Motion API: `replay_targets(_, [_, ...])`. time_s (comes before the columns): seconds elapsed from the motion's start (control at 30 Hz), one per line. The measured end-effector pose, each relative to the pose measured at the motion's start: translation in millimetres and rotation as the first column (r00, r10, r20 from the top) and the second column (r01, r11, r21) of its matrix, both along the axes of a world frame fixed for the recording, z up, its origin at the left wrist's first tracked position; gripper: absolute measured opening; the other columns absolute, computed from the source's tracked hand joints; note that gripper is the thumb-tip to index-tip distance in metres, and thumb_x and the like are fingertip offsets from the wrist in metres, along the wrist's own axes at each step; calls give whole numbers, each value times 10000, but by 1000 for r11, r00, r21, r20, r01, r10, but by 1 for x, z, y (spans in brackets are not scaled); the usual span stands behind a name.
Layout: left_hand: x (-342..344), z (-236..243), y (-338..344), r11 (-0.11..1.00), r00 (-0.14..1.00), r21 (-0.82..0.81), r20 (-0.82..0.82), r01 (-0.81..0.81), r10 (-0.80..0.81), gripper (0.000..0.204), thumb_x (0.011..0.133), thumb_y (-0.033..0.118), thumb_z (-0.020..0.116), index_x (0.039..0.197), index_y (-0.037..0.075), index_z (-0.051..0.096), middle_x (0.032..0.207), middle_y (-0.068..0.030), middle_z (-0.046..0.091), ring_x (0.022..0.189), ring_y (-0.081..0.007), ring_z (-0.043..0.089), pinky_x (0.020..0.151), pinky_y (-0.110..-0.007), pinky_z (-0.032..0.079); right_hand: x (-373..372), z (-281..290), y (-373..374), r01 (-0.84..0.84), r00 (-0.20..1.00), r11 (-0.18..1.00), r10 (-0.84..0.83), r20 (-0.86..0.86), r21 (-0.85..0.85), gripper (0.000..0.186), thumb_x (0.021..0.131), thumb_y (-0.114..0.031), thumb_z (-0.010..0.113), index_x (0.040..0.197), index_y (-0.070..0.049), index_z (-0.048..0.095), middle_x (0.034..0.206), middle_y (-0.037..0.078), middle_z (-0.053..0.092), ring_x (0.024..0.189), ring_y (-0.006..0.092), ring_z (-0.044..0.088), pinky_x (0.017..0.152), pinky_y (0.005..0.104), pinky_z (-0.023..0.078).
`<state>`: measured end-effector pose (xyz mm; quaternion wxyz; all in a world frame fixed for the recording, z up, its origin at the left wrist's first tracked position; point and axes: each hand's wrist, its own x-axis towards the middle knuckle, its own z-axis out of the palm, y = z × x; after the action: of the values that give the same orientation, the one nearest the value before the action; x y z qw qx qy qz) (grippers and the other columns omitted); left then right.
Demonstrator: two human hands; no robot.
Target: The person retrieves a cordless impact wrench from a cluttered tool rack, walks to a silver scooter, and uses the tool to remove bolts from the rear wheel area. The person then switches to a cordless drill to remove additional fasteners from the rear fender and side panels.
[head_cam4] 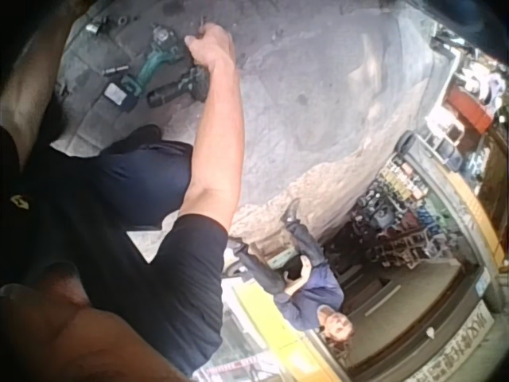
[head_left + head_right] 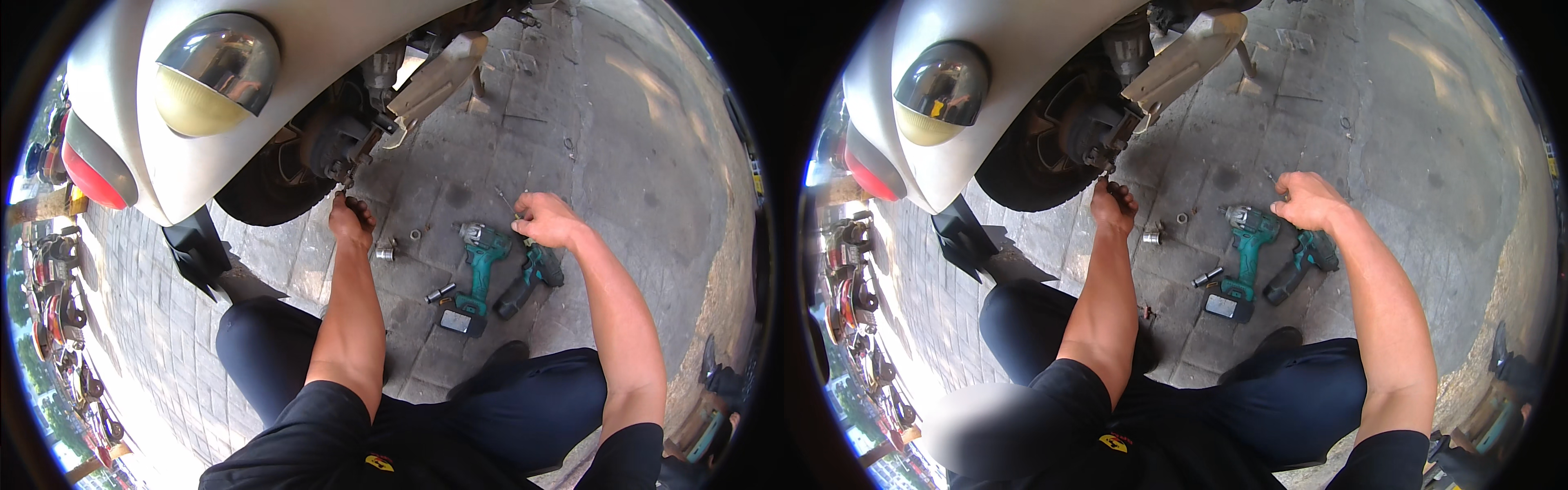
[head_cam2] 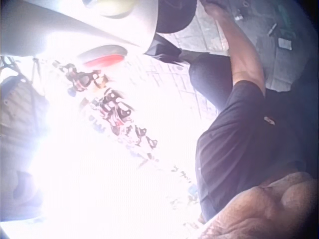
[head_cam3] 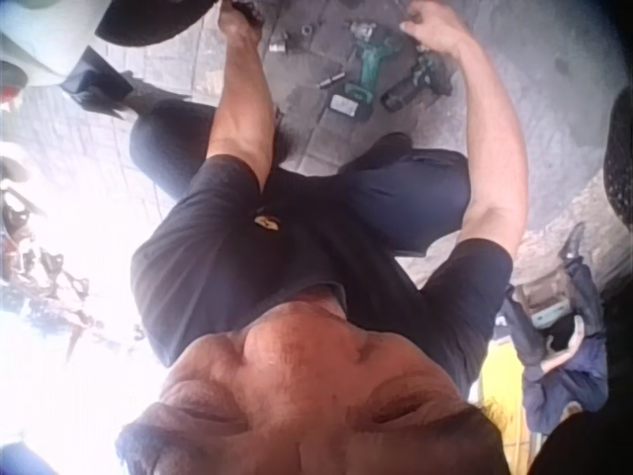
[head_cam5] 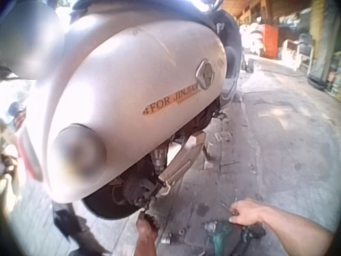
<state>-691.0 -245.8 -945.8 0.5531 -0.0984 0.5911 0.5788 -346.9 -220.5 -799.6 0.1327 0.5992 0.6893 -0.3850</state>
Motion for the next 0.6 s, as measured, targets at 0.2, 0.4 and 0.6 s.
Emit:
replay_targets(0.2, [-9,-1,16,999,993,10,-116,-31,32,326,984,405,465,797,138,461,627,-9,475,510,-142,422,464,-297,317,-2,1,2,-19,1000,1000,19,-4,-1,444,843,-252,673,1202,5,624,1198,202,648,1154,342,598,982,405,470])
replay_targets(0.4, [-9,-3,4,998,1000,57,22,-17,16,309,987,381,468,800,134,462,634,-5,468,528,-140,433,476,-293,325,-2,0,0,-4,1000,1000,4,8,-12,443,844,-250,669,1199,11,625,1210,202,643,1166,341,591,985,405,467])
replay_targets(0.6, [-15,-11,16,981,990,147,80,-127,116,296,986,360,471,797,132,462,686,-1,494,556,-142,452,508,-287,369,-2,1,3,-23,1000,1000,23,8,-5,441,842,-244,668,1200,11,624,1210,205,641,1167,344,589,987,406,466])
